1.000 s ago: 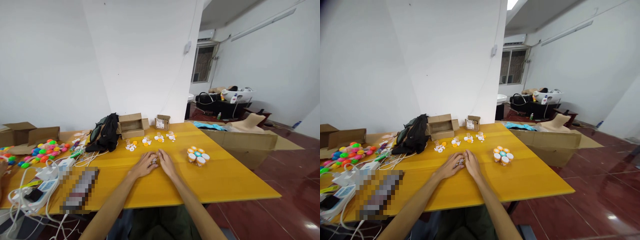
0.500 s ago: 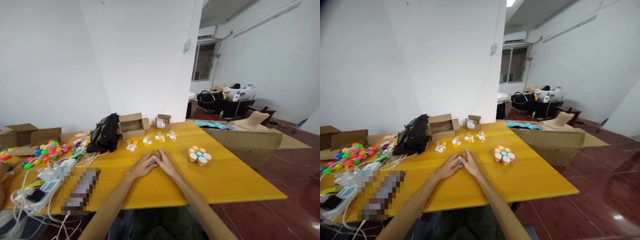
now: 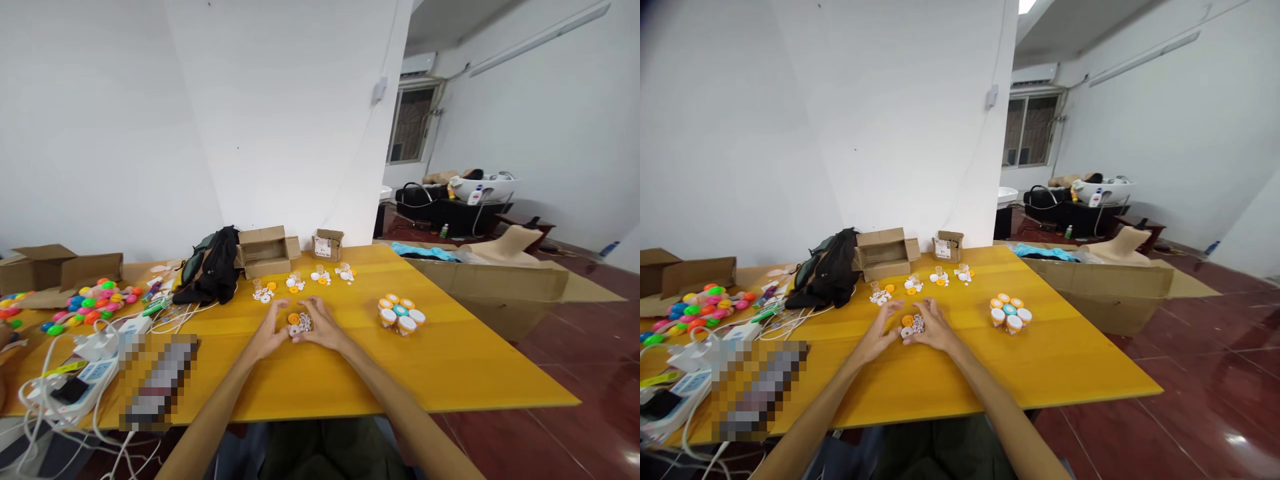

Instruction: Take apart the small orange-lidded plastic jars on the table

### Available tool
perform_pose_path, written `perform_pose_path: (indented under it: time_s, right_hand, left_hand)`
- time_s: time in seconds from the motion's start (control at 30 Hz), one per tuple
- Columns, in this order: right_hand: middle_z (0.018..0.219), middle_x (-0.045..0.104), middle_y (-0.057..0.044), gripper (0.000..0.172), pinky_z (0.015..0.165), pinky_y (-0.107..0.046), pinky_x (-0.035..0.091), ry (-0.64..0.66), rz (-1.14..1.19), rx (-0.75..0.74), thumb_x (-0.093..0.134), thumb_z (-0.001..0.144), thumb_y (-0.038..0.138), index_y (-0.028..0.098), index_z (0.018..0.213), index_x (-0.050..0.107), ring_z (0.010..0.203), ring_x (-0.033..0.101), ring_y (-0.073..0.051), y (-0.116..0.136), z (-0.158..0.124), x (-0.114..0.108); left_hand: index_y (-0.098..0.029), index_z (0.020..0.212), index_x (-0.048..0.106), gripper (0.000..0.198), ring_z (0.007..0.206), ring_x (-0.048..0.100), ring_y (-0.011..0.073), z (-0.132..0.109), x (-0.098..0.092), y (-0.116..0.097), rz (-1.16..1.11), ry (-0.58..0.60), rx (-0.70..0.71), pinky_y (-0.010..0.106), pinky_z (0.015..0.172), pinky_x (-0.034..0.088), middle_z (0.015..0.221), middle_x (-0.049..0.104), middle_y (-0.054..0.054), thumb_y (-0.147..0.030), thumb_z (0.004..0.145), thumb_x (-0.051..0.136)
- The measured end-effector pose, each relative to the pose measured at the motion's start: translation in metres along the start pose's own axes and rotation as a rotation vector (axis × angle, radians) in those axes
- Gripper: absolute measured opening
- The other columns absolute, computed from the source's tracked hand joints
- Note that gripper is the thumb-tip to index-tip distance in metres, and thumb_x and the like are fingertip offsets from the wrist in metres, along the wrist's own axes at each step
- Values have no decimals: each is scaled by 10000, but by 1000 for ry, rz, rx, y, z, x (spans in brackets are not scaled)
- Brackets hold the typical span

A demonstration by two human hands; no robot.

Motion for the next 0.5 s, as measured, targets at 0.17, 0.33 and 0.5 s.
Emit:
perform_pose_path:
  time_s: [0.17,0.33,0.5]
  right_hand:
    - [1399,339,-118,812,1118,-525,352,-21,2,10,903,469,525,237,1168,607,1358,380,-357,5,3,6]
    - [1415,313,-97,719,1104,-505,391,-40,56,-24,910,458,535,228,1047,634,1262,474,-315,11,6,13]
    - [1387,329,-87,711,1093,-485,403,-30,34,-48,903,468,559,235,1043,640,1218,498,-298,14,9,22]
  left_hand:
    - [-220,1232,512,365,1228,551,245,-13,-19,-7,-41,-279,-51,434,1086,396,1294,591,112,-382,905,516]
    - [-224,1088,600,276,1070,629,231,-37,-26,-12,79,-249,-91,393,981,476,1158,662,90,-412,929,475]
    - [-229,1006,611,242,969,655,230,-55,-26,-8,224,-260,-124,380,906,516,993,685,64,-414,928,476]
Point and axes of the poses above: each hand's wrist, its own z-axis towards the middle knuckle, its own x-axis out of the palm, y = z × x, the point moved 4 cm from there along z, towards the middle knuckle
